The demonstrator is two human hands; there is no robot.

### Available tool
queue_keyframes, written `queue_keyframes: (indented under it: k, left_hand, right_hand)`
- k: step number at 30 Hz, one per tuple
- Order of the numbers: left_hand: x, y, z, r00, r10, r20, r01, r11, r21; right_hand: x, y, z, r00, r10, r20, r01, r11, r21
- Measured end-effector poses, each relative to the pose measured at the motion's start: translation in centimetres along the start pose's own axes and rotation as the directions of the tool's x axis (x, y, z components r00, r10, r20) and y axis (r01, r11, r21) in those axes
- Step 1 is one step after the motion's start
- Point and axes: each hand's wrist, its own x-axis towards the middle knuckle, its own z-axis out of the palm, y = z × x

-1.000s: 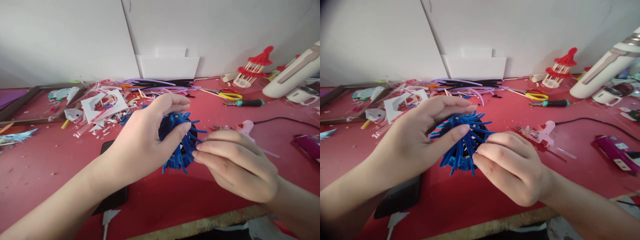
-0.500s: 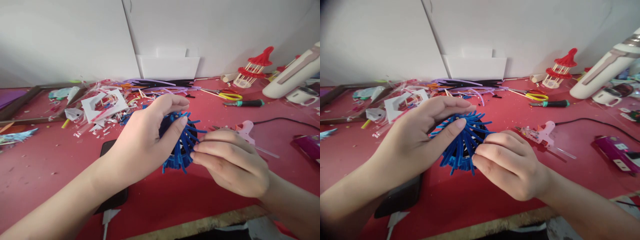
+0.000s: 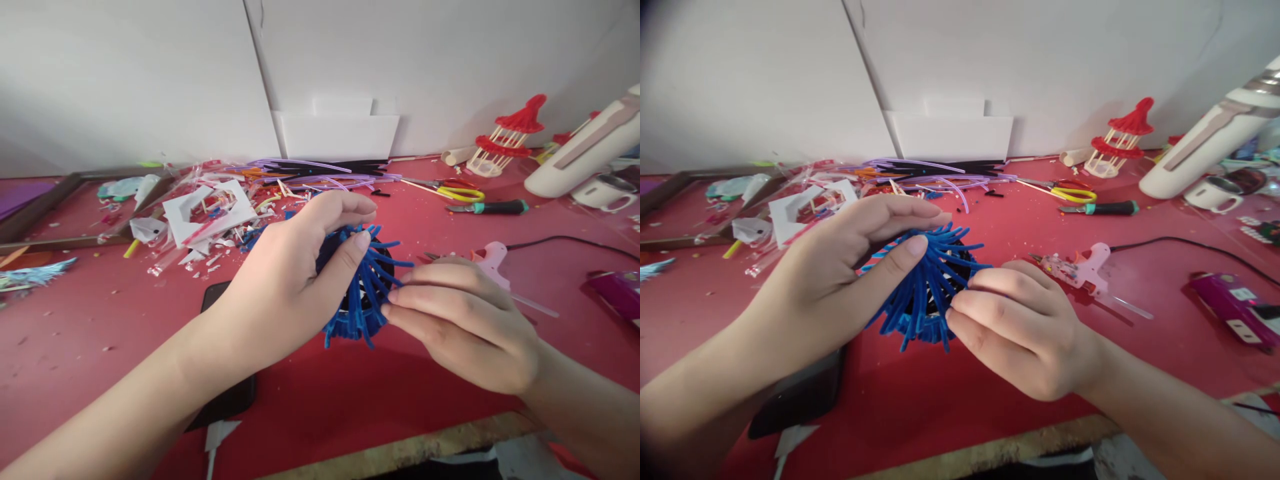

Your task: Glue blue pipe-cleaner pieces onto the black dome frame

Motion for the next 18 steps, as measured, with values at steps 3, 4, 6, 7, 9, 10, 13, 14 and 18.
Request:
queue_keyframes:
  k: [3, 4, 6, 7, 9, 10, 13, 14, 18]
  left_hand:
    - [0.0, 0.0, 0.0, 1.000, -0.005, 0.007, 0.005, 1.000, 0.004]
    - [0.0, 0.0, 0.0, 1.000, -0.004, 0.010, 0.004, 1.000, 0.004]
    - [0.0, 0.0, 0.0, 1.000, 0.001, 0.015, -0.001, 1.000, 0.000]
    - [0.0, 0.0, 0.0, 1.000, 0.002, 0.017, -0.002, 1.000, -0.004]
    - [0.0, 0.0, 0.0, 1.000, -0.003, 0.017, 0.004, 1.000, -0.016]
    - [0.0, 0.0, 0.0, 1.000, -0.009, 0.018, 0.010, 1.000, -0.024]
    - [-0.1, 0.0, 0.0, 0.999, -0.022, 0.025, 0.024, 0.999, -0.044]
    - [-0.1, 0.0, 0.0, 0.999, -0.022, 0.025, 0.023, 0.999, -0.047]
    - [-0.2, 0.0, -0.1, 1.000, -0.015, 0.014, 0.016, 0.998, -0.054]
  right_hand:
    - [0.1, 0.1, -0.2, 0.998, -0.041, 0.054, 0.043, 0.999, -0.033]
    - [0.1, 0.2, -0.3, 0.996, -0.057, 0.070, 0.060, 0.997, -0.041]
    - [0.2, 0.2, -0.3, 0.995, -0.056, 0.077, 0.057, 0.998, -0.015]
    - [0.3, 0.2, -0.3, 0.997, -0.037, 0.067, 0.036, 0.999, 0.013]
    - [0.4, 0.2, -0.2, 0.998, 0.040, 0.038, -0.042, 0.997, 0.061]
    - [0.5, 0.2, -0.1, 0.996, 0.087, 0.030, -0.089, 0.993, 0.074]
    - [0.6, 0.1, 0.3, 0.980, 0.199, 0.018, -0.200, 0.977, 0.072]
    - [0.6, 0.1, 0.5, 0.975, 0.221, 0.020, -0.222, 0.972, 0.073]
    - [0.6, -0.2, 1.1, 0.969, 0.245, 0.028, -0.246, 0.965, 0.089]
